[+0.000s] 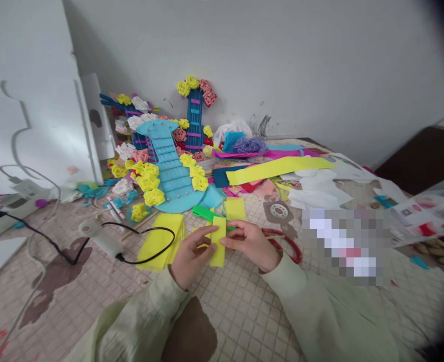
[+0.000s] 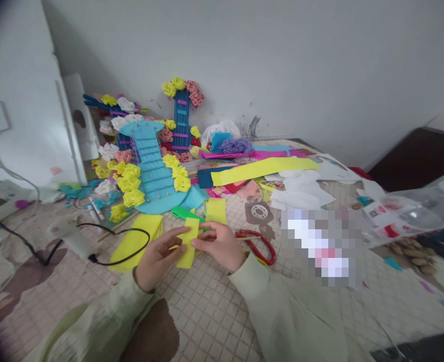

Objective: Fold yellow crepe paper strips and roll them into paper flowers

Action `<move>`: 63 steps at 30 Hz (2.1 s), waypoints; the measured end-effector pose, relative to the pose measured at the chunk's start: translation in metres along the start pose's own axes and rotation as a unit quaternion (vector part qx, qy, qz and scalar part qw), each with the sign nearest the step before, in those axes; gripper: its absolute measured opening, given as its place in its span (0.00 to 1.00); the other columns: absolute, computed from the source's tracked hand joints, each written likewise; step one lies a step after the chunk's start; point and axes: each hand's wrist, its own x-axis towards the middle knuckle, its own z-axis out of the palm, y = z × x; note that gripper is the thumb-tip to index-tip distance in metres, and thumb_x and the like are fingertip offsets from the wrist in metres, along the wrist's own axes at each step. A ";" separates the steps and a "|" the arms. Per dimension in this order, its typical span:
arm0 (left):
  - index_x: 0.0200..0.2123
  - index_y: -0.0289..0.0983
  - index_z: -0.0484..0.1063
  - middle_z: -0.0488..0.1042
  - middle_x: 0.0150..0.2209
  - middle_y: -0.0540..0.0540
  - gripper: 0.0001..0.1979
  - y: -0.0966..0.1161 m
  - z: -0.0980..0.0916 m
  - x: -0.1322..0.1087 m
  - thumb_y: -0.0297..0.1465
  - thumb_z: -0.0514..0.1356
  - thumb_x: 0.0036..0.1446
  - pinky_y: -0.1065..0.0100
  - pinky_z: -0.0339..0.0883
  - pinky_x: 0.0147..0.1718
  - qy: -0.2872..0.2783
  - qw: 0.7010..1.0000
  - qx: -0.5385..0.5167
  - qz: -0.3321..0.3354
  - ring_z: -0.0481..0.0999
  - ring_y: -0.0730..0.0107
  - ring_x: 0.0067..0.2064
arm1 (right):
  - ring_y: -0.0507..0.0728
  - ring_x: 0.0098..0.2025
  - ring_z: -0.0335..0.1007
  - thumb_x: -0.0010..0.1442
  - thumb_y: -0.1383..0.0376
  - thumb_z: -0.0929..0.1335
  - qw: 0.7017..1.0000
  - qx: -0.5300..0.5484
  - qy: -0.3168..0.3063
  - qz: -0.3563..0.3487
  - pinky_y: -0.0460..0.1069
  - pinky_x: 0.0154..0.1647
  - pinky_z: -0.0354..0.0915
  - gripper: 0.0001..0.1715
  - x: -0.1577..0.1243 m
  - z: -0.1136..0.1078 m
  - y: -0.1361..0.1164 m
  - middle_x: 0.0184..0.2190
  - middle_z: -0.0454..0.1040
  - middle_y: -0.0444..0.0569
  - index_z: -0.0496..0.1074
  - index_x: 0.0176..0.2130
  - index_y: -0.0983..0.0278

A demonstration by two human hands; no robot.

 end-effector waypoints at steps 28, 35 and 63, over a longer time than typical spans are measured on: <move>0.43 0.36 0.69 0.69 0.27 0.48 0.17 -0.011 -0.005 0.004 0.32 0.59 0.48 0.72 0.63 0.27 0.032 0.988 -0.149 -0.031 0.68 0.73 0.28 | 0.48 0.18 0.65 0.47 0.56 0.68 0.995 -0.015 -0.100 -0.023 0.44 0.20 0.60 0.16 -0.004 0.011 0.009 0.18 0.69 0.43 0.65 0.24 0.67; 0.42 0.37 0.70 0.71 0.43 0.45 0.19 -0.005 -0.005 0.004 0.27 0.63 0.43 0.74 0.64 0.32 0.059 0.996 -0.071 -0.004 0.67 0.77 0.30 | 0.48 0.19 0.63 0.51 0.56 0.65 0.992 -0.048 -0.111 -0.033 0.44 0.21 0.59 0.16 -0.008 0.013 0.004 0.17 0.67 0.43 0.65 0.23 0.67; 0.42 0.36 0.70 0.71 0.30 0.48 0.16 -0.005 -0.005 0.004 0.28 0.57 0.47 0.74 0.64 0.27 0.125 0.985 -0.120 -0.020 0.69 0.73 0.30 | 0.45 0.17 0.59 0.51 0.63 0.66 0.991 -0.059 -0.114 -0.033 0.42 0.19 0.56 0.11 -0.013 0.012 -0.006 0.16 0.64 0.41 0.65 0.22 0.68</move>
